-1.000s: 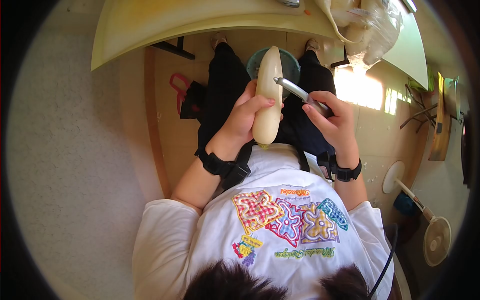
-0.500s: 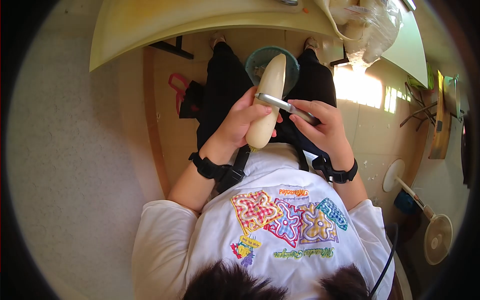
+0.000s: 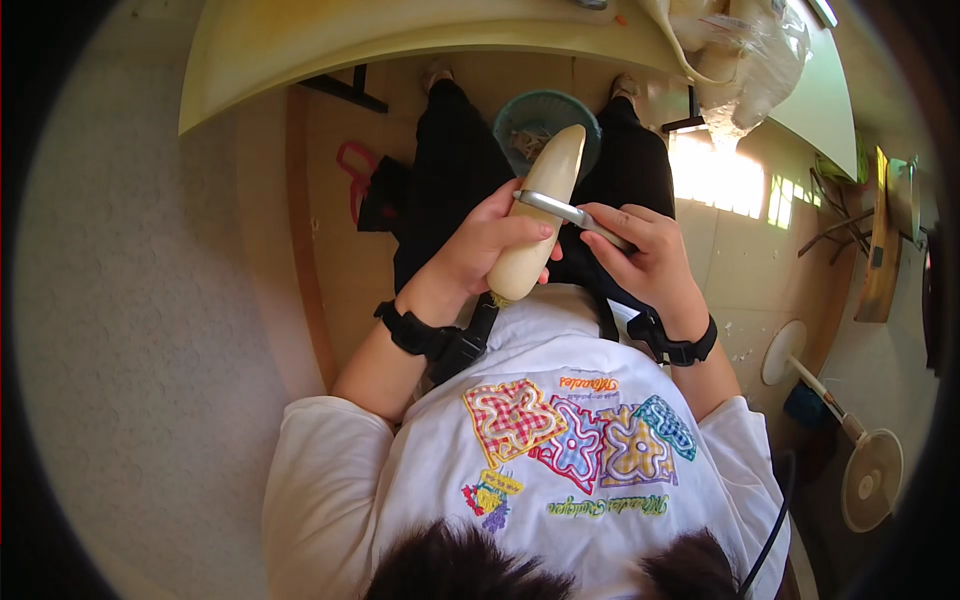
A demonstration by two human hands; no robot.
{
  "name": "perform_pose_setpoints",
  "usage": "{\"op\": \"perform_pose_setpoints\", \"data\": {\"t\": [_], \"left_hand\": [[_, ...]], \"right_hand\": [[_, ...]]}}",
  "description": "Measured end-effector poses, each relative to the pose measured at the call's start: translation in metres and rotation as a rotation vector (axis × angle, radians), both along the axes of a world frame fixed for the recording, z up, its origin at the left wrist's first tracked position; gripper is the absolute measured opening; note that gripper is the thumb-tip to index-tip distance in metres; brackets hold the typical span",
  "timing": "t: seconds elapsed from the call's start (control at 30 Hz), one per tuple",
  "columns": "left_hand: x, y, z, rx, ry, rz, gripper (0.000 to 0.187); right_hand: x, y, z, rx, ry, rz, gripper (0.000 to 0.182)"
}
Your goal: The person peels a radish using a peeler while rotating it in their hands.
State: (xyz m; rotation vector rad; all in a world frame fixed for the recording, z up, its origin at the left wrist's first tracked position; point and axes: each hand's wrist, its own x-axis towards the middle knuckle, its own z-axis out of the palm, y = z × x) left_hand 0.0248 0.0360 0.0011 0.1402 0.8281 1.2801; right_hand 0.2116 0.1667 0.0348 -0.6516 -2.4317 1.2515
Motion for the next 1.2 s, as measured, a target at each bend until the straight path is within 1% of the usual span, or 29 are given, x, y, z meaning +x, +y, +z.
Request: {"op": "perform_pose_setpoints", "data": {"t": [0.07,0.27,0.6,0.77,1.0,1.1,1.2], "left_hand": [[-0.003,0.0,-0.001,0.005,-0.05,-0.025,0.058],[-0.005,-0.002,-0.001,-0.025,-0.086,-0.035,0.058],[-0.014,-0.006,0.0,-0.044,-0.048,-0.065,0.056],[-0.026,-0.011,-0.008,0.013,-0.129,-0.135,0.058],[-0.028,-0.017,-0.005,0.016,-0.147,-0.104,0.063],[-0.028,-0.019,-0.005,0.033,-0.157,-0.078,0.061],[-0.027,-0.019,-0.006,0.06,-0.091,-0.07,0.057]], "right_hand": [[-0.001,-0.001,-0.002,-0.008,0.002,-0.003,0.026],[0.0,-0.004,-0.004,0.005,-0.027,-0.016,0.024],[-0.006,-0.007,-0.01,-0.004,-0.015,-0.028,0.024],[-0.009,-0.008,-0.009,-0.003,-0.024,-0.002,0.024],[-0.015,-0.012,-0.006,0.057,-0.016,0.028,0.024],[-0.018,-0.013,-0.007,0.098,-0.021,0.008,0.023],[-0.019,-0.008,-0.008,0.12,-0.037,-0.036,0.022]]}}
